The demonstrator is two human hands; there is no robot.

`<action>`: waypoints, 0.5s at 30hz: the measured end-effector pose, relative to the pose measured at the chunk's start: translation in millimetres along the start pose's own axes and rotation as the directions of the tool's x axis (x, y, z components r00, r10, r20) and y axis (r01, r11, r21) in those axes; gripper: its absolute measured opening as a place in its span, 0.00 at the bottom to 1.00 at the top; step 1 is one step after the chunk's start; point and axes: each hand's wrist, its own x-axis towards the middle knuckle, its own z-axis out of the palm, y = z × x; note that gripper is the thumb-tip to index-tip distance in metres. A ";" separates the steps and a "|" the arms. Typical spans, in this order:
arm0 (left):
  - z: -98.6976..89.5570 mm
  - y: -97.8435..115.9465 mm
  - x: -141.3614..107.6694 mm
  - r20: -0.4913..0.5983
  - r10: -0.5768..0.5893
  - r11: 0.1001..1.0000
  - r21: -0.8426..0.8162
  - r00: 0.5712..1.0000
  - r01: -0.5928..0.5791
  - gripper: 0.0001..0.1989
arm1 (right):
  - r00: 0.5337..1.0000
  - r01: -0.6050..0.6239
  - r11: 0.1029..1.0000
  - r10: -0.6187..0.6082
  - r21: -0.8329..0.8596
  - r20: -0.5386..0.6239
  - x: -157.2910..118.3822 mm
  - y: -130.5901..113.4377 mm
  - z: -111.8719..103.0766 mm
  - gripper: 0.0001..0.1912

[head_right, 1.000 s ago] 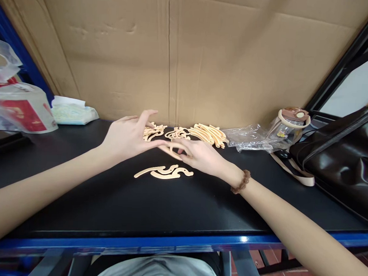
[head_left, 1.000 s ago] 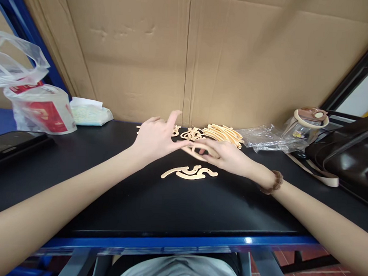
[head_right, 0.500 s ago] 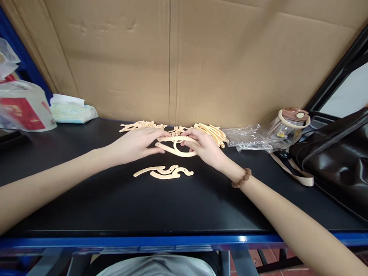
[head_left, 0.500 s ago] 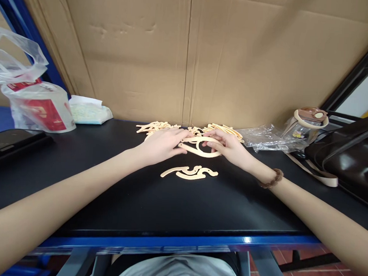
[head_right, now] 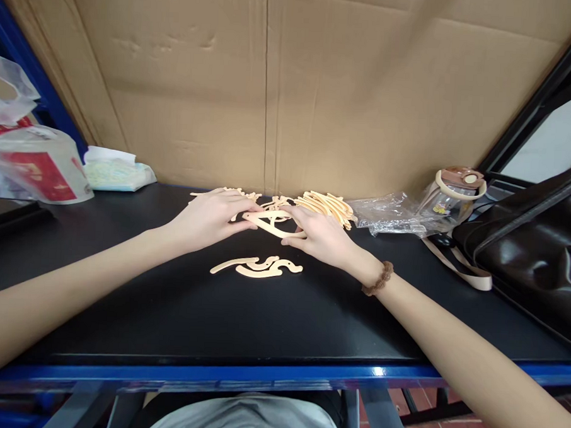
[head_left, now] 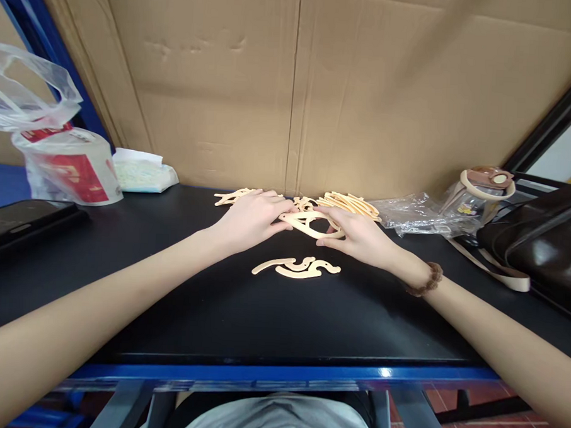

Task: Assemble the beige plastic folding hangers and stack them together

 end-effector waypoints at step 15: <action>-4.1 3.4 3.9 0.008 -0.273 0.770 -0.597 0.962 0.224 0.10 | 0.995 -0.001 0.987 0.017 0.159 -0.097 1.3 -1.6 3.6 0.17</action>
